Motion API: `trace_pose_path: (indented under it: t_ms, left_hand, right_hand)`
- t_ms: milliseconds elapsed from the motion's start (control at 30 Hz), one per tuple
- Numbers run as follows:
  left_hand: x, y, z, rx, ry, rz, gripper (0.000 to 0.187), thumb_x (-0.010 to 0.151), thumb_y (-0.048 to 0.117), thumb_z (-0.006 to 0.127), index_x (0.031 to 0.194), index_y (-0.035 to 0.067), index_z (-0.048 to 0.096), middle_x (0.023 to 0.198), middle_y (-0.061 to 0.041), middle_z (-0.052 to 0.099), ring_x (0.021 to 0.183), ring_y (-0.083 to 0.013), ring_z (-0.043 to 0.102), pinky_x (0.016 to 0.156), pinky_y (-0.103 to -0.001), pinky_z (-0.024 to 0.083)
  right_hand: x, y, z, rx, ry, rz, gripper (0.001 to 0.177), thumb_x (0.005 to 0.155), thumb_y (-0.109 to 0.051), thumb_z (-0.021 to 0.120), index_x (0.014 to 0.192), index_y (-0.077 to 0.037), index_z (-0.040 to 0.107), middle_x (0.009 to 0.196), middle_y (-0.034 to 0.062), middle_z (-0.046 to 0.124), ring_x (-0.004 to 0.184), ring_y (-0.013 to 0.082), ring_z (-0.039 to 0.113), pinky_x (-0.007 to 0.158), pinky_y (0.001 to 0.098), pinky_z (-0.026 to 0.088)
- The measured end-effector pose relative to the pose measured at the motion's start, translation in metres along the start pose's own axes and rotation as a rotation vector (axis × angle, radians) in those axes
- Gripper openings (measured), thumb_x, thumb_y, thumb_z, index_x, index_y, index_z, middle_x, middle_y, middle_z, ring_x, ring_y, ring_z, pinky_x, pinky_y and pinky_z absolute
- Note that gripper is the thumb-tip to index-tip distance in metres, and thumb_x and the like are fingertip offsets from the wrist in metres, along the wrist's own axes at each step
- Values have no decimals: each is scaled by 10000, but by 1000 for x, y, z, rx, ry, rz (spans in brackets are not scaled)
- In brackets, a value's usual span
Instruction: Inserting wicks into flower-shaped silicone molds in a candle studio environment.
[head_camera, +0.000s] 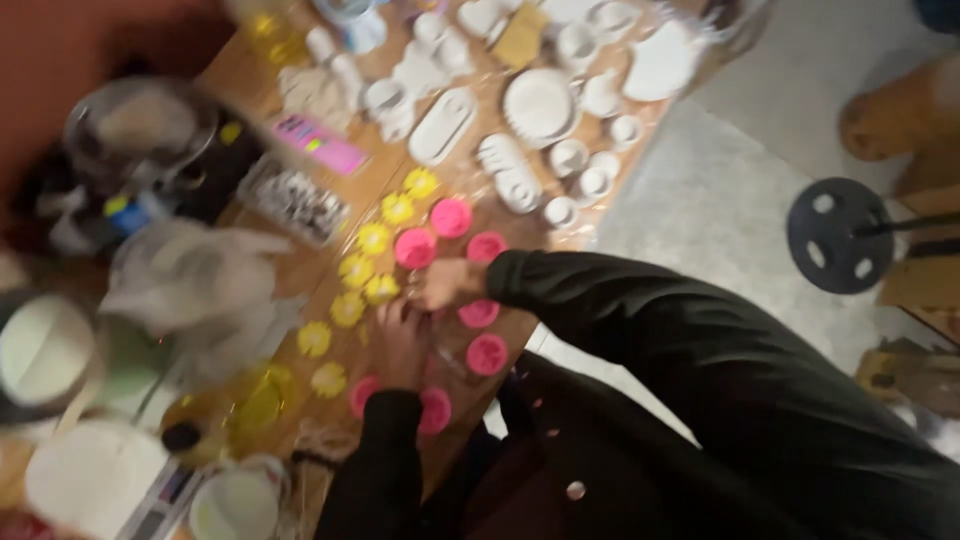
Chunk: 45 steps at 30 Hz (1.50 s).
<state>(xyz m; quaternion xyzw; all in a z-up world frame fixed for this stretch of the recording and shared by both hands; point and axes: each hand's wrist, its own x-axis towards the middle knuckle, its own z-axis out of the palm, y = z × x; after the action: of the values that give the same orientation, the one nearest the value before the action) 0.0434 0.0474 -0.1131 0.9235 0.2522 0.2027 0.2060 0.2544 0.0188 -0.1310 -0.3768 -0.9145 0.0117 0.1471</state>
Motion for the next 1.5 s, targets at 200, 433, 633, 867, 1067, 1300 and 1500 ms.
trace_pose_path:
  t_ms: [200,433,633,867,1067,1300,1500]
  left_hand:
    - [0,8,-5,102,7,-35,169,891,240,690,967,96,735,1163,-75,665,1123,-316,571,943,-483,457]
    - [-4,10,-4,24,42,-102,202,967,220,673,1049,48,741,1200,-54,661,1136,-294,567,956,-468,449]
    - [-4,26,-53,-193,137,-139,158,945,154,709,1034,26,736,1155,-119,663,1103,-334,604,944,-453,481]
    - [-71,22,-131,-228,279,-378,120,942,79,756,1061,71,773,972,-124,732,890,-284,713,798,-381,563]
    - [-156,40,-164,-12,233,-557,115,888,151,827,992,103,817,883,-113,753,764,-257,710,694,-367,544]
    - [-258,55,-150,-50,341,-910,152,901,226,825,963,89,806,797,-92,745,696,-216,727,676,-345,558]
    - [-303,49,-159,51,307,-1099,227,875,259,847,910,39,803,721,-107,733,635,-215,709,645,-342,545]
  right_hand:
    - [-5,-11,-16,-22,-54,58,231,818,-221,633,969,-56,693,1065,84,635,1056,290,614,761,386,571]
    - [-31,-28,-47,137,180,524,261,871,-153,678,1119,-132,752,1194,78,712,1140,296,633,897,421,568]
    - [-79,-87,-124,362,509,930,177,936,-19,740,1108,-60,740,1047,130,719,950,291,697,835,377,558]
    - [-130,-158,-112,609,480,1254,148,930,-93,770,1067,-41,750,929,60,718,714,109,669,591,259,534]
    - [-131,-201,-86,880,344,1299,134,928,-108,740,1047,-51,760,899,58,769,710,99,735,613,266,585]
    - [-106,-220,-77,915,150,1067,158,887,-95,734,1035,-54,770,833,79,762,695,144,720,647,297,589]
    - [-72,-225,-74,943,77,1063,147,882,-112,729,1020,-72,758,817,69,758,677,132,734,624,298,595]
